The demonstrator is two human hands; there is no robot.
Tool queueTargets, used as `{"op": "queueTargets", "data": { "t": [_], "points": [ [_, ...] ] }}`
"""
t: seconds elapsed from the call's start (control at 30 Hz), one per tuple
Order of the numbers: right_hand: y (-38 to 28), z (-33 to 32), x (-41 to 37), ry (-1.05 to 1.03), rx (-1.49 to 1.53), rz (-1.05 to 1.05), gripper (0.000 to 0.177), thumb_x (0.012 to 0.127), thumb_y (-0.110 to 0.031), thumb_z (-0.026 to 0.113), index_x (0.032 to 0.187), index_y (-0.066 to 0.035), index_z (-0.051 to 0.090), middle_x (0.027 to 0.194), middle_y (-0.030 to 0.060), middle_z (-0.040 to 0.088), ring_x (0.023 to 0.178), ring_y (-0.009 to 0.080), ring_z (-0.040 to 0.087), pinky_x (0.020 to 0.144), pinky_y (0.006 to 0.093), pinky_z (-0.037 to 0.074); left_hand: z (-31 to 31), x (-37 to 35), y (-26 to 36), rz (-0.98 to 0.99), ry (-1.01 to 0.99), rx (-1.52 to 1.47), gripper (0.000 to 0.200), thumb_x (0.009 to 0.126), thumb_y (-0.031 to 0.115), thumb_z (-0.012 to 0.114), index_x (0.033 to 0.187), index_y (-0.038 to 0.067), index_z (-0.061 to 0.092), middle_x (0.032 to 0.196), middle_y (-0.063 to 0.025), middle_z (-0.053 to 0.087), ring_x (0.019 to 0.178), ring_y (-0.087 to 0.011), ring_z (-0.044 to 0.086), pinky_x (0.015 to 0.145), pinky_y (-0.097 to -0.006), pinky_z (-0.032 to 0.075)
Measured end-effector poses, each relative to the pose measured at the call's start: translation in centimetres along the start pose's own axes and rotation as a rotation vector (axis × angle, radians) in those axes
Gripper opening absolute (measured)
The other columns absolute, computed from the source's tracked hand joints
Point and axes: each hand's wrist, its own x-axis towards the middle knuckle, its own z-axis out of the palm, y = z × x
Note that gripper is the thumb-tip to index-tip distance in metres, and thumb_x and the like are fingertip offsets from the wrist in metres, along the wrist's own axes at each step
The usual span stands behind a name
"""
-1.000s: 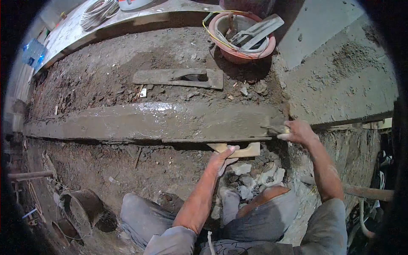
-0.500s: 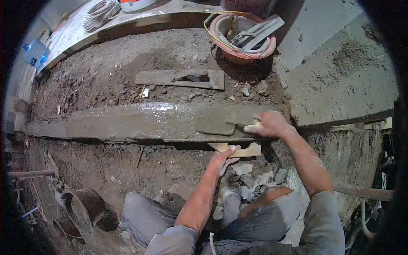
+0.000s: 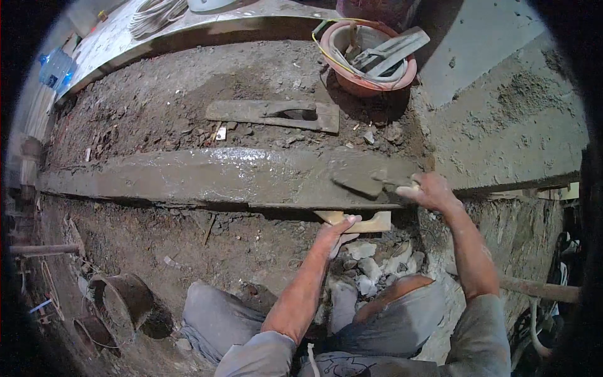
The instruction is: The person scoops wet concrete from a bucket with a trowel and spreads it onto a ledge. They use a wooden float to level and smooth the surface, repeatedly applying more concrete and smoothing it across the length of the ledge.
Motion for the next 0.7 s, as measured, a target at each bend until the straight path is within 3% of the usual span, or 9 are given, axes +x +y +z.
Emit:
{"op": "queueTargets", "data": {
  "t": [0.2, 0.37, 0.5, 0.7],
  "points": [
    [-6.8, -0.3, 3.5, -0.083, -0.05, -0.21, 0.071, 0.076, -0.072, 0.047, 0.09, -0.005, 0.067, 0.083, 0.0209, 0.065, 0.083, 0.0376, 0.063, 0.075, 0.0466, 0.049, 0.2, -0.1, 0.2, -0.027, -0.009, 0.019, 0.048, 0.084, 0.029, 0.066, 0.121, 0.002, 0.052, 0.118, -0.0103, 0.06, 0.111, -0.0239, 0.055, 0.095, -0.044, 0.043],
    [-3.5, 0.3, 2.2, -0.09, -0.097, -0.237, 0.07, 0.075, -0.073, 0.047, 0.09, -0.006, 0.065, 0.08, 0.0208, 0.064, 0.081, 0.0382, 0.063, 0.072, 0.0467, 0.049, 0.0, 0.1, 0.0, -0.01, -0.021, -0.002, 0.048, 0.085, 0.028, 0.065, 0.123, 0.002, 0.05, 0.121, -0.0115, 0.058, 0.111, -0.0248, 0.054, 0.096, -0.0442, 0.042],
    [3.5, 1.9, -2.3, -0.032, -0.032, 0.058, 0.068, 0.076, -0.071, 0.049, 0.087, -0.006, 0.065, 0.085, 0.0217, 0.065, 0.085, 0.0372, 0.062, 0.076, 0.0479, 0.048, -0.1, 0.1, -0.2, -0.009, -0.009, 0.013, 0.047, 0.085, 0.028, 0.065, 0.122, 0.003, 0.051, 0.121, -0.0115, 0.058, 0.111, -0.025, 0.054, 0.096, -0.0457, 0.041],
    [5.5, 1.8, -5.4, 0.041, 0.067, 0.24, 0.071, 0.076, -0.071, 0.05, 0.09, -0.003, 0.065, 0.085, 0.0234, 0.064, 0.086, 0.039, 0.061, 0.076, 0.0476, 0.047, -0.3, 0.3, -0.4, 0.002, -0.04, 0.03, 0.043, 0.086, 0.03, 0.063, 0.119, 0.004, 0.055, 0.12, -0.0095, 0.059, 0.111, -0.0239, 0.054, 0.096, -0.0461, 0.04]
  ]
}}
